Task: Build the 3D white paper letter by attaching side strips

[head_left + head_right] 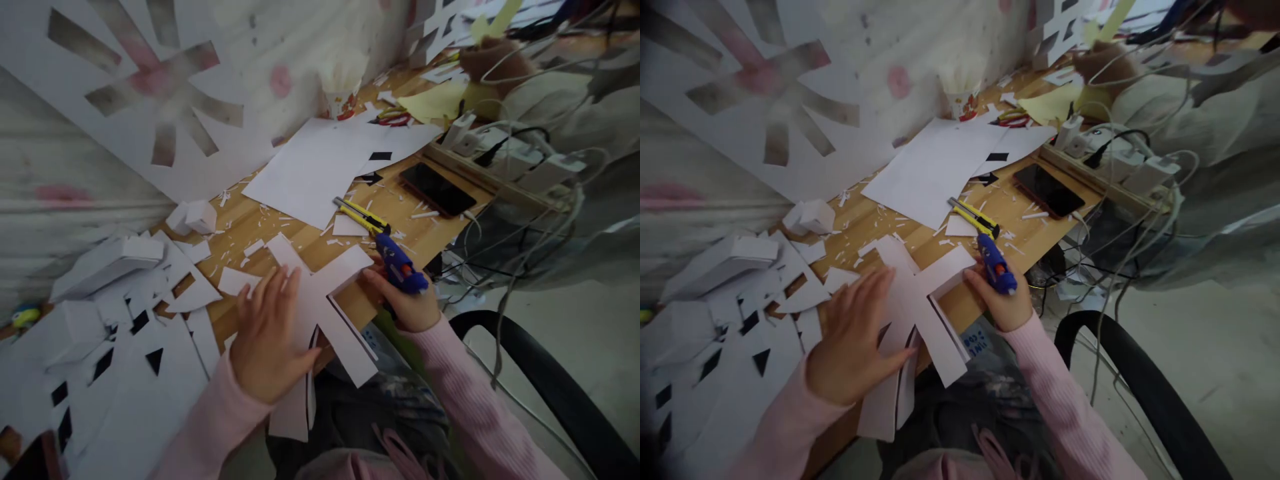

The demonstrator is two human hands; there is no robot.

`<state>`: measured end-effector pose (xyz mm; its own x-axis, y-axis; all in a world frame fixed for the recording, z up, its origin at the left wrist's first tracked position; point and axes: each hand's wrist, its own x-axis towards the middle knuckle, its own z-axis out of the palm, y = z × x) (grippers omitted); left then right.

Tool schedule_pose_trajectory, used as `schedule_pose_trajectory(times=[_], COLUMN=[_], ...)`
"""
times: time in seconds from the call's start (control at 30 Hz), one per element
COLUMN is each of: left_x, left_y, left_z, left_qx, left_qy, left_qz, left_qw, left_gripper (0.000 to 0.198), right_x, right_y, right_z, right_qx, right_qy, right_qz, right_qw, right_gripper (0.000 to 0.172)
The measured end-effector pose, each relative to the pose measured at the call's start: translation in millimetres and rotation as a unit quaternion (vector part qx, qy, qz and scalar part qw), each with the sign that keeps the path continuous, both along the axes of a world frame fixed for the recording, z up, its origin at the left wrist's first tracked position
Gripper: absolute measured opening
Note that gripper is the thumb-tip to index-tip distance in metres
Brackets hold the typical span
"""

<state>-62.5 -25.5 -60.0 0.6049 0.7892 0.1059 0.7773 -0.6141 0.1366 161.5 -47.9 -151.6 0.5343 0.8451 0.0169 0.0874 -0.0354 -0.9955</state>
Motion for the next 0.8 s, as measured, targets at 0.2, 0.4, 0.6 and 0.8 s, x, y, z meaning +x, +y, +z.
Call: schedule_pose_trajectory(times=[0.2, 0.4, 0.6, 0.8], left_x=[35.6, 27.0, 19.7, 17.0], left_y=[44.4, 46.1, 43.8, 47.8], left_z=[-15.8, -6.7, 2.0, 37.4], left_qx=[-0.101, -0.091, -0.063, 0.059], left_qy=[0.092, 0.075, -0.033, -0.139], left_qz=[-0.072, 0.035, 0.071, 0.017], left_qw=[0.988, 0.992, 0.995, 0.988], left_gripper=[0.102, 0.096, 0.082, 0.048], right_x=[-4.7, -2.7, -1.0, 8.9], right_y=[25.8, 54.6, 38.3, 27.2], right_z=[3.9, 28.7, 40.2, 31.0], right_qx=[0.017, -0.011, -0.03, -0.042], right_qy=[0.023, 0.045, 0.128, 0.144], right_qz=[0.032, 0.166, 0.125, 0.05], right_qw=[0.999, 0.985, 0.983, 0.987], right_gripper=[0.041, 0.032, 0.04, 0.044])
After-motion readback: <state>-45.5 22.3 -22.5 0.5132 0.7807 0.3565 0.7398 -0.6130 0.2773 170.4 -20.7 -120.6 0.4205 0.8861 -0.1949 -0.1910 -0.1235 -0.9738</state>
